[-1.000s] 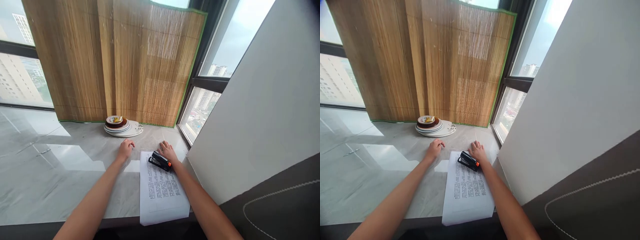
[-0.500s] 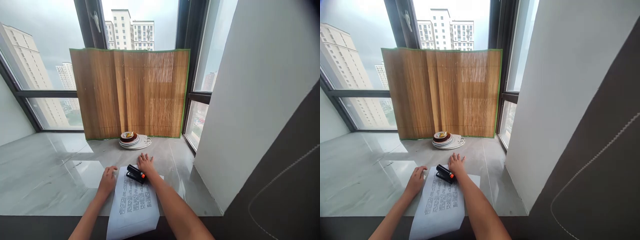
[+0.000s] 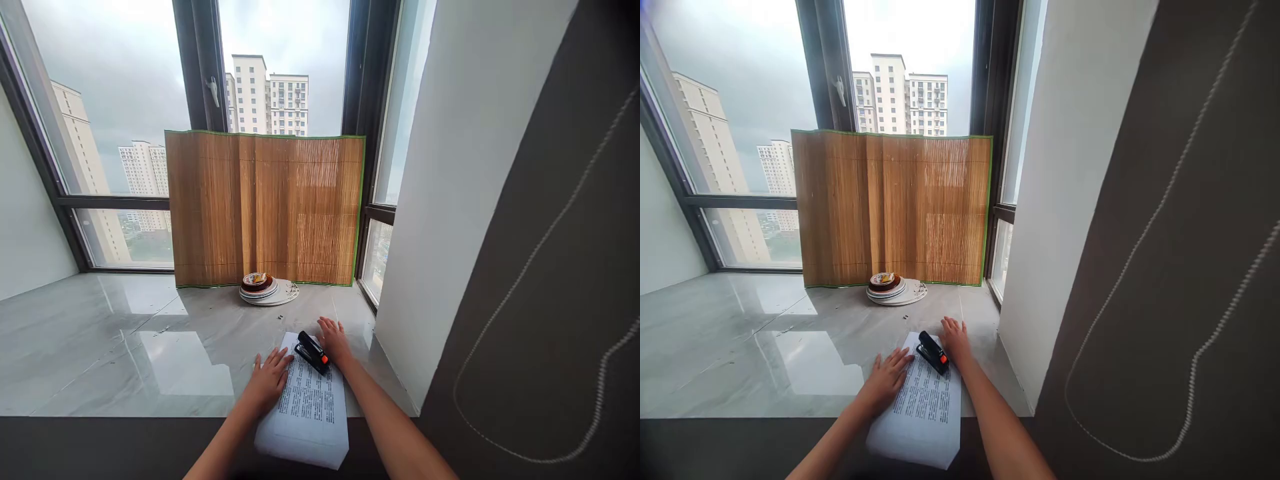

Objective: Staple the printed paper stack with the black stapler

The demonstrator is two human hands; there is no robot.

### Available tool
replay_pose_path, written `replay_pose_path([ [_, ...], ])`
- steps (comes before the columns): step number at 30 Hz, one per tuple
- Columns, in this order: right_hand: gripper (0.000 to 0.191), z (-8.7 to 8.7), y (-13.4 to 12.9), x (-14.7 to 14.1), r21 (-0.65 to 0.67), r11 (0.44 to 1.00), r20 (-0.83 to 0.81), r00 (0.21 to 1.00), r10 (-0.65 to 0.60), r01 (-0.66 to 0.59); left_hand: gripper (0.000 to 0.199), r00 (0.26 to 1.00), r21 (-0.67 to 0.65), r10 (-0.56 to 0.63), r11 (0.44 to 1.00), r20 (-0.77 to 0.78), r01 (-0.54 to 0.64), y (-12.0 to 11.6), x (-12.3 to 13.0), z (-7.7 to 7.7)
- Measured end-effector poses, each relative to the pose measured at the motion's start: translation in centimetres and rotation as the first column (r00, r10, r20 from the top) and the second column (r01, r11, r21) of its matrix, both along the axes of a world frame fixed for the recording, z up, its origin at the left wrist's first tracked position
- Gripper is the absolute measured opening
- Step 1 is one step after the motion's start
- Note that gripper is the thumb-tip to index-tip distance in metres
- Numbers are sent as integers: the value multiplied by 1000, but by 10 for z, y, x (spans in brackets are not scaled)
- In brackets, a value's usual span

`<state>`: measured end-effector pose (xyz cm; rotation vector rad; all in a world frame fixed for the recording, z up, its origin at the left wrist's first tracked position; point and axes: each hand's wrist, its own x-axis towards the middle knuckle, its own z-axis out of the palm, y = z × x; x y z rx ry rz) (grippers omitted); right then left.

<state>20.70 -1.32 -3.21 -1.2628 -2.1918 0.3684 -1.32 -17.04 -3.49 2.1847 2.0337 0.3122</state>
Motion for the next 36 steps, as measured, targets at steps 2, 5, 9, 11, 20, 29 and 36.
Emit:
replay_pose_path([
  [2,34,0,-9,15,0,999,-100,994,-36,36,55,1000,-2,4,1000,-3,-4,-1,7,5],
  [5,39,0,-26,27,-7,999,-148,988,37,-38,54,999,23,27,999,19,-28,-4,9,12],
  [9,42,-2,-42,28,0,969,-220,946,239,-245,53,995,48,101,994,5,-101,-5,12,18],
  [11,35,-3,-45,26,-1,969,-222,944,243,-249,53,993,45,115,992,2,-115,-4,14,18],
  [20,41,-4,-31,33,-182,956,-405,903,141,-231,55,998,48,64,997,8,-65,-3,11,18],
  [29,44,-6,-29,36,-208,952,-520,850,88,-226,49,997,34,73,997,0,-73,-1,10,19],
  [36,44,-9,-27,36,-169,954,-538,834,121,-248,48,997,54,80,995,-10,-79,-1,10,18],
])
